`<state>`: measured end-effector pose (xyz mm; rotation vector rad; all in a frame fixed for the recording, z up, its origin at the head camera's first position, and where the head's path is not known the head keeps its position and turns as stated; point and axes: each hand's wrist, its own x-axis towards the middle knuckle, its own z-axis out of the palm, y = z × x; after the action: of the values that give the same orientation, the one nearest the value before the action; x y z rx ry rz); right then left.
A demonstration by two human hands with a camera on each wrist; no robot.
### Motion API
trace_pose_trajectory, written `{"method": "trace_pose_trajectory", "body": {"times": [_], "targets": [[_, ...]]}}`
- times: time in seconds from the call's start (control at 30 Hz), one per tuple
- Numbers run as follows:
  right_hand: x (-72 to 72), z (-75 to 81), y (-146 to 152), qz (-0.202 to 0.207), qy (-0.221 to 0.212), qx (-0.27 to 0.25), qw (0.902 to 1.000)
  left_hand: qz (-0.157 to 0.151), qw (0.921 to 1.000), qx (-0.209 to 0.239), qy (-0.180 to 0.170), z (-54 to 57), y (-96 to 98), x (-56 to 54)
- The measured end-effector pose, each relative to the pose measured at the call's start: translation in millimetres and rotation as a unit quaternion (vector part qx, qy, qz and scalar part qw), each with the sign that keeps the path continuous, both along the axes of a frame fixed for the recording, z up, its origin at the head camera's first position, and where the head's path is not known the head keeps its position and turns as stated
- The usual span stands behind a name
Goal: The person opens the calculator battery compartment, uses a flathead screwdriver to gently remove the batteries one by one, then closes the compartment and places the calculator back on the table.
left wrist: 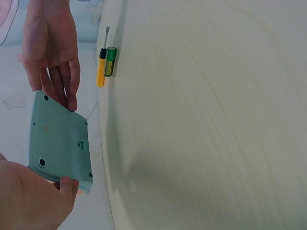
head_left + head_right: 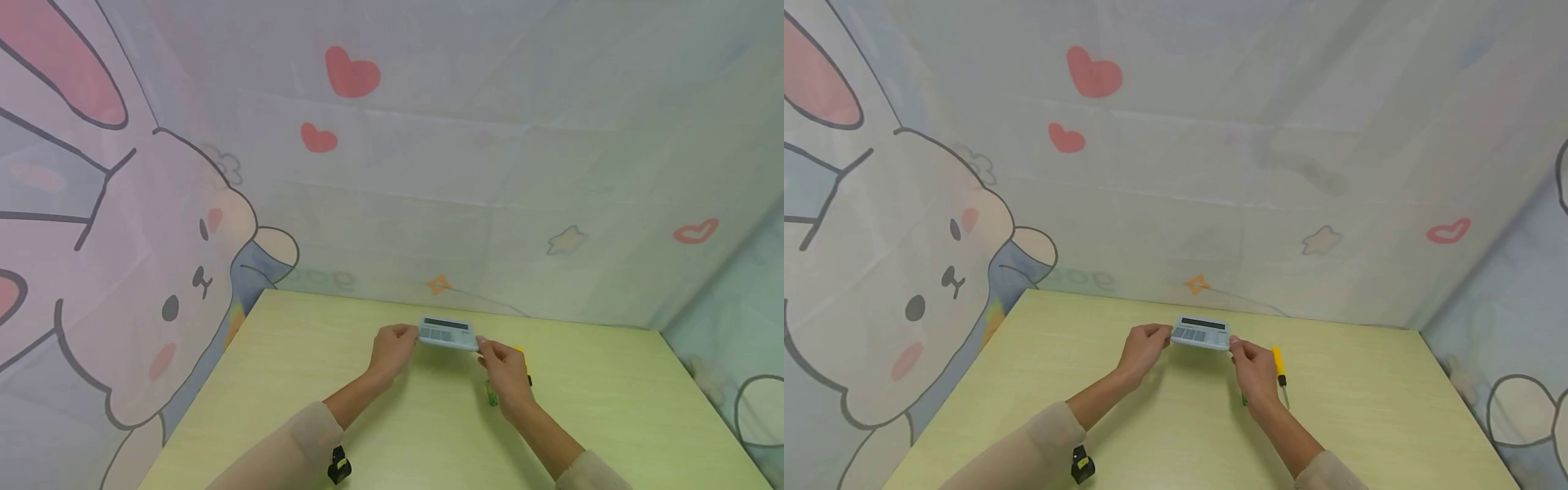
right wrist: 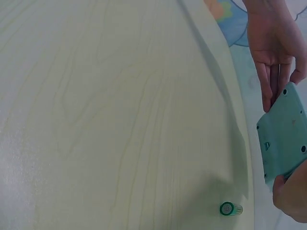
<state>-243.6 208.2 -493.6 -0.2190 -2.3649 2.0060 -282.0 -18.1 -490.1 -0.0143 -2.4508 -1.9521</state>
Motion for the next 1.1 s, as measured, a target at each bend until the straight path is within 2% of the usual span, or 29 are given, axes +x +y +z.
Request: {"method": "trace_pose_trajectory", "body": {"times": [0.27, 0.57, 0.77, 1.1], "targets": [[0.0, 2.5, -3.5, 0.002, 0.004, -0.023, 0.9997, -0.004, 0.9999, 0.001, 0.012, -0.9, -2.6, 2.8], [1.0, -0.2, -4.8, -0.009, -0.005, 0.011, 0.9999, -0.015, 0.9997, 0.000, 0.021, -1.5, -2.6, 1.7], [1.4, -1.1, -5.3, -0.004, -0.006, 0.027, 0.9996, -0.024, 0.9996, 0.001, 0.014, -2.0, -3.1, 1.5], [-0.8, -5.1, -7.4, -0.011, -0.018, 0.051, 0.9985, -0.059, 0.9981, -0.009, 0.012, -5.3, -4.8, 1.2]]}}
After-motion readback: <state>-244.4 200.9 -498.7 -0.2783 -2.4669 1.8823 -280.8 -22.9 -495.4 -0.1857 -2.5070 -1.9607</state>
